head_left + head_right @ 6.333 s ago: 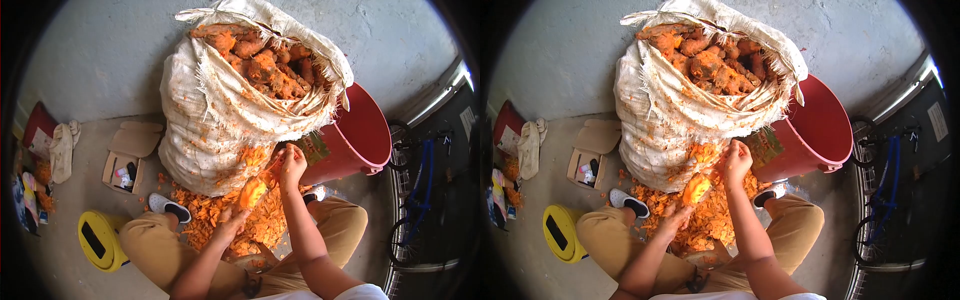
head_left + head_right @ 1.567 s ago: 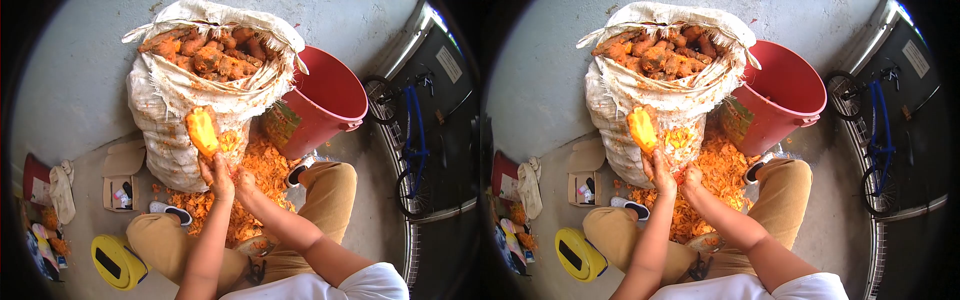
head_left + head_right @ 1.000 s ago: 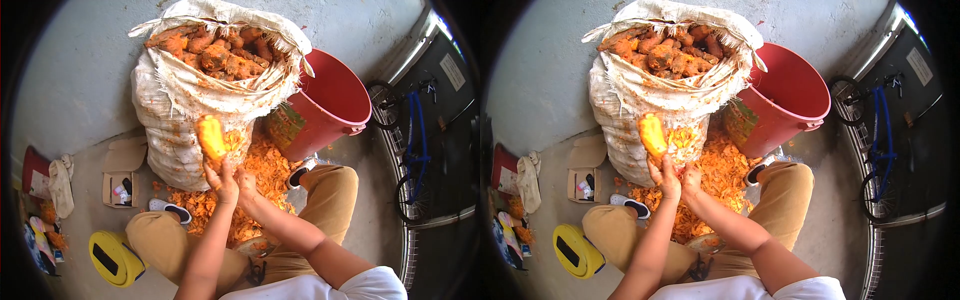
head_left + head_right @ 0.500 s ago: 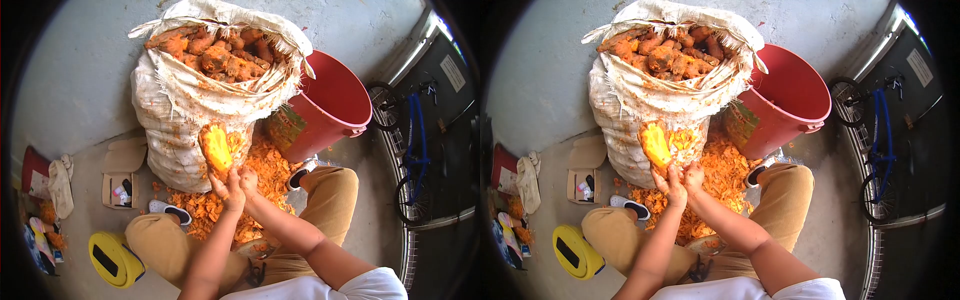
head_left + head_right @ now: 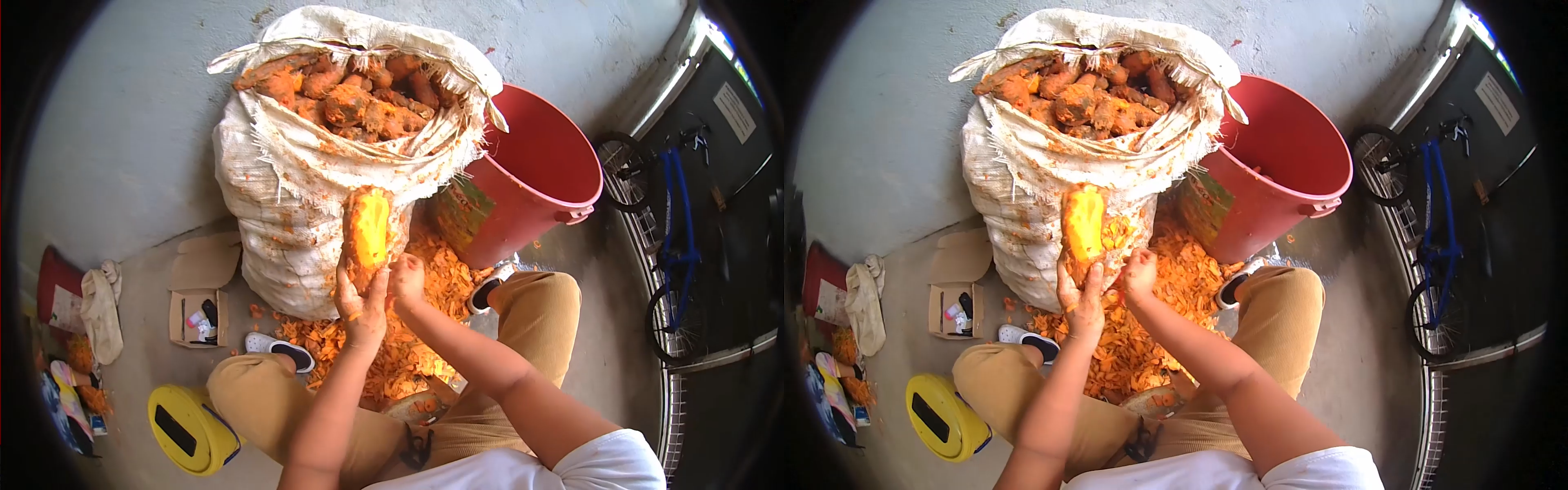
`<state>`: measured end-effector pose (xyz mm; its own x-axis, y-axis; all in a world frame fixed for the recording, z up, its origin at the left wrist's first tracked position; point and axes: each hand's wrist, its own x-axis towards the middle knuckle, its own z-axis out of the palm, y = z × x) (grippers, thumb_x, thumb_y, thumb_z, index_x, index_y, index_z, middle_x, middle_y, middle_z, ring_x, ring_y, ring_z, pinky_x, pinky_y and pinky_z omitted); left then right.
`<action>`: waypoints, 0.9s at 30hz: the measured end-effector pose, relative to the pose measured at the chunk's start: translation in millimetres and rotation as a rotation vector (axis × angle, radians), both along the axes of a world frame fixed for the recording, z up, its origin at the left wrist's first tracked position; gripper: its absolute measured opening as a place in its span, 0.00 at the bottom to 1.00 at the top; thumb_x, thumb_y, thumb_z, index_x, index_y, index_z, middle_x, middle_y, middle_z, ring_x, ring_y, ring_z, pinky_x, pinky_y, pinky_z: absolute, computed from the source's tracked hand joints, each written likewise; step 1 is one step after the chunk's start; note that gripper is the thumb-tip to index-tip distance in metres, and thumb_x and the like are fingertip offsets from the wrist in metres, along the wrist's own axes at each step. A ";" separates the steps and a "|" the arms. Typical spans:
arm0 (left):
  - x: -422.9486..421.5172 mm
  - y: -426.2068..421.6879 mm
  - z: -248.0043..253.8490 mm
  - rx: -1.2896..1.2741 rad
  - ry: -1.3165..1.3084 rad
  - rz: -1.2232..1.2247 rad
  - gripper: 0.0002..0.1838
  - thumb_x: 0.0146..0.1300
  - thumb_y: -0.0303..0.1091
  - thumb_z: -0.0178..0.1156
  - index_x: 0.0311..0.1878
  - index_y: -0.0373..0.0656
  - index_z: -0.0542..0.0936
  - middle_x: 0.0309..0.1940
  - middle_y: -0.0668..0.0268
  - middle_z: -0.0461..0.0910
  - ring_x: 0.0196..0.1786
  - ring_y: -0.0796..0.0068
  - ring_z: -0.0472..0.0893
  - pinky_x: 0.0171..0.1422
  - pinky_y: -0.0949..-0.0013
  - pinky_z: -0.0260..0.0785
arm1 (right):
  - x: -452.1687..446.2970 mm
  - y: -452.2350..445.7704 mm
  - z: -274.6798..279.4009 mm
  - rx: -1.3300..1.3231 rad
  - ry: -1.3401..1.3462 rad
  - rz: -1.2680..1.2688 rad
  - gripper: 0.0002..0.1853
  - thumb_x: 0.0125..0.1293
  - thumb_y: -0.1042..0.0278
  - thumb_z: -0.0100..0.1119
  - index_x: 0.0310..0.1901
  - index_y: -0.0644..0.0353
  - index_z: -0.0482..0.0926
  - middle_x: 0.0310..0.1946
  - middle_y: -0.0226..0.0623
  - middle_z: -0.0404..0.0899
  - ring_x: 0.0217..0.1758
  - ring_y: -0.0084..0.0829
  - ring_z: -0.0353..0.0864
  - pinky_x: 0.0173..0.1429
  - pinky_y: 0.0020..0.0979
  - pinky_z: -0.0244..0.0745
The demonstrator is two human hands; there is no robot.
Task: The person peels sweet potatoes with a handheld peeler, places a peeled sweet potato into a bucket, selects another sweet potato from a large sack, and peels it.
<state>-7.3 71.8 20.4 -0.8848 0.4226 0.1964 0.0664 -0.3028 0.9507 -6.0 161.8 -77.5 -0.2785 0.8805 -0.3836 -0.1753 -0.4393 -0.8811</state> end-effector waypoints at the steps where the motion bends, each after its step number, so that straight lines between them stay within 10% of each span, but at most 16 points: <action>1: -4.4 -5.6 3.9 -0.052 -0.024 -0.035 0.26 0.55 0.31 0.55 0.56 0.40 0.59 0.38 0.68 0.71 0.32 0.85 0.69 0.28 0.82 0.63 | 6.4 6.8 -4.0 -0.015 0.040 0.035 0.09 0.62 0.67 0.47 0.39 0.62 0.64 0.24 0.35 0.71 0.17 0.21 0.66 0.20 0.23 0.64; 11: -23.7 -54.5 -0.8 -0.693 0.504 -0.051 0.33 0.50 0.33 0.61 0.56 0.32 0.58 0.45 0.43 0.69 0.47 0.51 0.72 0.50 0.61 0.65 | 62.4 67.3 51.4 0.166 0.367 0.032 0.10 0.59 0.67 0.54 0.37 0.66 0.71 0.24 0.39 0.75 0.23 0.27 0.75 0.29 0.25 0.72; 20: -13.6 -52.0 -9.5 -0.681 0.519 -0.166 0.30 0.49 0.32 0.61 0.54 0.34 0.60 0.43 0.46 0.71 0.45 0.50 0.72 0.48 0.61 0.65 | 21.5 12.6 150.7 0.373 0.281 0.147 0.10 0.61 0.67 0.50 0.37 0.66 0.71 0.21 0.37 0.75 0.21 0.23 0.74 0.25 0.21 0.71; 23: -14.1 -51.6 0.3 -0.659 0.471 -0.219 0.28 0.48 0.31 0.60 0.52 0.35 0.63 0.41 0.47 0.72 0.44 0.50 0.72 0.48 0.61 0.65 | 10.5 -20.3 135.2 0.753 0.122 0.213 0.07 0.63 0.74 0.45 0.39 0.67 0.71 0.21 0.34 0.74 0.23 0.19 0.72 0.29 0.19 0.68; 27: -12.4 -58.7 -5.2 -0.651 0.441 -0.250 0.28 0.49 0.31 0.60 0.53 0.35 0.63 0.43 0.47 0.71 0.46 0.51 0.72 0.48 0.62 0.66 | 5.7 -9.0 123.7 0.611 0.137 0.144 0.07 0.62 0.73 0.46 0.37 0.68 0.72 0.20 0.34 0.74 0.23 0.19 0.71 0.29 0.19 0.67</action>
<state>-19.7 13.2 15.1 -0.6485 0.7460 0.1513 0.4784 0.2448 0.8433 -0.2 152.8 46.2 -0.4211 0.8792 0.2228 -0.2808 0.1072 -0.9538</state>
